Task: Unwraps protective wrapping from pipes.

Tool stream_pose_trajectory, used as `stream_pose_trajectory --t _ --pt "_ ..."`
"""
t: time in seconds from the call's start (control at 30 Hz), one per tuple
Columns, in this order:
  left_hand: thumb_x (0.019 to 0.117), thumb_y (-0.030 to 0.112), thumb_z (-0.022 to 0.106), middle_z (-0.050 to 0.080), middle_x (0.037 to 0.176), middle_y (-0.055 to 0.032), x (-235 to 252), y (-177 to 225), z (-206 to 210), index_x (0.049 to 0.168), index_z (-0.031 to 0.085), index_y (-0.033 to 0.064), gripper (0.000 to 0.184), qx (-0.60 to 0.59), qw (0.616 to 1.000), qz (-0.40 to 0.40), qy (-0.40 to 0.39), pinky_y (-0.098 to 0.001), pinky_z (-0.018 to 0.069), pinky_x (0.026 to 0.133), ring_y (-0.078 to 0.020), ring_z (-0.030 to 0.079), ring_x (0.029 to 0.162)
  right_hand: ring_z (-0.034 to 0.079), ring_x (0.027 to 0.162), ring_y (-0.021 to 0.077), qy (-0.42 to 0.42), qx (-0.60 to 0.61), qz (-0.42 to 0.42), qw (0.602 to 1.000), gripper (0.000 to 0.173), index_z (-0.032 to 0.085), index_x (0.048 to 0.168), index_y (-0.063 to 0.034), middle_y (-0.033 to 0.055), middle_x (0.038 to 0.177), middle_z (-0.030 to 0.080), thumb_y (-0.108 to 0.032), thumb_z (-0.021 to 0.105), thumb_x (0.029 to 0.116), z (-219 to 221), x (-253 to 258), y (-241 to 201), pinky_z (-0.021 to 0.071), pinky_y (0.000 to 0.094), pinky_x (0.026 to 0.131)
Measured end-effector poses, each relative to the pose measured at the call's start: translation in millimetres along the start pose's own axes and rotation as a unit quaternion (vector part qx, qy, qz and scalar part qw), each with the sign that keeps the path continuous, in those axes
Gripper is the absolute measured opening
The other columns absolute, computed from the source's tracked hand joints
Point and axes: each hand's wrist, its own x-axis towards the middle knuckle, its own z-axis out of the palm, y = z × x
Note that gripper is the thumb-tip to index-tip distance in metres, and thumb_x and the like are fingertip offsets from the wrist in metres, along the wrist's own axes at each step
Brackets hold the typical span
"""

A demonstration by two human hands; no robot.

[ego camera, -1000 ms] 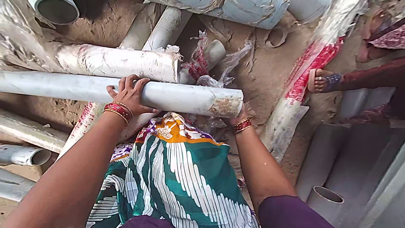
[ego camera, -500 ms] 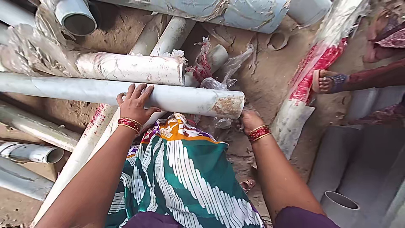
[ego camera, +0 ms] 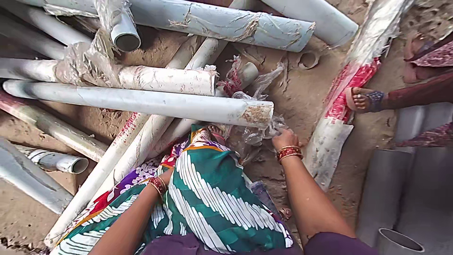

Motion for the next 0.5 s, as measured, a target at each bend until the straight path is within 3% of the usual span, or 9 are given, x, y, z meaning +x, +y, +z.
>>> stream_pose_trajectory --t 0.07,0.13,0.17,0.23,0.3,0.37,0.4,0.47,0.5 --pt "0.1115 0.012 0.038 0.058 0.138 -0.0218 -8.9 -25.2 18.2 0.143 0.048 -0.0079 0.039 -0.13 0.991 -0.013 0.019 -0.0357 0.0425 0.111 -0.0208 0.057 0.127 0.053 0.131 0.0513 0.014 -0.01 0.022 1.0 0.032 0.073 0.124 -0.0066 0.0302 0.131 0.064 -0.024 0.056 0.1029 8.1 -11.7 -5.6 0.0306 0.0754 0.106" --pt "0.1066 0.006 0.043 0.066 0.115 -0.0121 -30.1 -25.7 26.1 0.127 0.059 -0.0069 0.029 -0.197 0.977 0.006 0.085 -0.0281 0.0494 0.096 -0.0087 0.062 0.104 0.045 0.136 0.0541 -0.013 -0.017 0.035 0.999 0.034 0.073 0.12 -0.0036 0.0352 0.136 0.058 -0.029 0.065 0.0977 17.4 -10.2 -8.1 0.0279 0.0769 0.107" --pt "0.1053 0.007 0.047 0.068 0.115 -0.0115 -40.5 -19.7 26.4 0.126 0.062 -0.0056 0.028 -0.194 0.975 0.006 0.111 -0.0291 0.0506 0.096 -0.0088 0.064 0.104 0.041 0.139 0.0559 -0.03 -0.008 0.028 0.999 0.039 0.07 0.128 -0.0039 0.0382 0.141 0.051 -0.024 0.07 0.0944 19.0 -8.0 -4.8 0.0289 0.0756 0.109" --pt "0.1056 0.009 0.052 0.064 0.133 -0.0209 -51.6 -11.0 16.9 0.137 0.059 -0.0051 0.035 -0.141 0.98 -0.017 0.143 -0.039 0.045 0.109 -0.0218 0.062 0.123 0.039 0.141 0.057 -0.062 0.01 0.007 0.998 0.06 0.052 0.147 -0.0026 0.0418 0.149 0.04 -0.019 0.073 0.093 15.7 -4.0 -3.9 0.0304 0.0697 0.114" --pt "0.108 0.015 0.052 0.059 0.142 -0.0229 -46.7 -14.6 10.1 0.143 0.054 -0.0034 0.04 -0.098 0.98 -0.039 0.168 -0.0432 0.0412 0.115 -0.0282 0.058 0.131 0.057 0.126 0.0522 -0.022 0.02 0.016 0.999 0.04 0.067 0.123 0.0074 0.0378 0.129 0.06 -0.026 0.066 0.1003 9.2 -11.3 -7.2 0.041 0.0664 0.106" --pt "0.1078 0.022 0.054 0.062 0.139 -0.0203 -34.1 -25.1 5.3 0.141 0.057 -0.0006 0.04 -0.088 0.974 -0.036 0.204 -0.0446 0.0431 0.113 -0.0278 0.061 0.128 0.058 0.122 0.0516 0.008 -0.001 0.03 1.0 0.034 0.071 0.106 0.0088 0.0371 0.123 0.063 -0.024 0.063 0.0998 10.4 -15.6 -12.2 0.0433 0.0672 0.1" --pt "0.1076 0.022 0.055 0.063 0.138 -0.0195 -30.9 -26.5 2.7 0.141 0.057 0.0002 0.041 -0.091 0.972 -0.033 0.213 -0.0443 0.0441 0.112 -0.0272 0.062 0.127 0.05 0.13 0.0548 -0.01 -0.016 0.028 0.999 0.035 0.069 0.116 0.0069 0.0393 0.133 0.055 -0.021 0.068 0.0959 14.6 -13.3 -14.0 0.0398 0.0708 0.103" --pt "0.1075 0.021 0.055 0.062 0.139 -0.019 -34.5 -23.5 -2.2 0.143 0.056 0.0005 0.041 -0.091 0.972 -0.034 0.212 -0.0439 0.045 0.111 -0.0272 0.063 0.126 0.033 0.142 0.0591 -0.101 -0.057 0.041 0.992 0.066 0.047 0.149 -0.0041 0.04 0.153 0.033 -0.019 0.074 0.091 26.8 -8.2 -21.0 0.0348 0.0752 0.105" --pt "0.1073 0.021 0.055 0.062 0.14 -0.0187 -40.7 -22.2 -4.3 0.143 0.055 0.0008 0.041 -0.082 0.974 -0.032 0.209 -0.0438 0.0453 0.111 -0.0273 0.063 0.126 0.033 0.142 0.0591 -0.125 -0.066 0.033 0.989 0.072 0.042 0.154 -0.0091 0.0385 0.155 0.033 -0.019 0.075 0.0904 35.3 -6.6 -22.5 0.0341 0.0761 0.105"
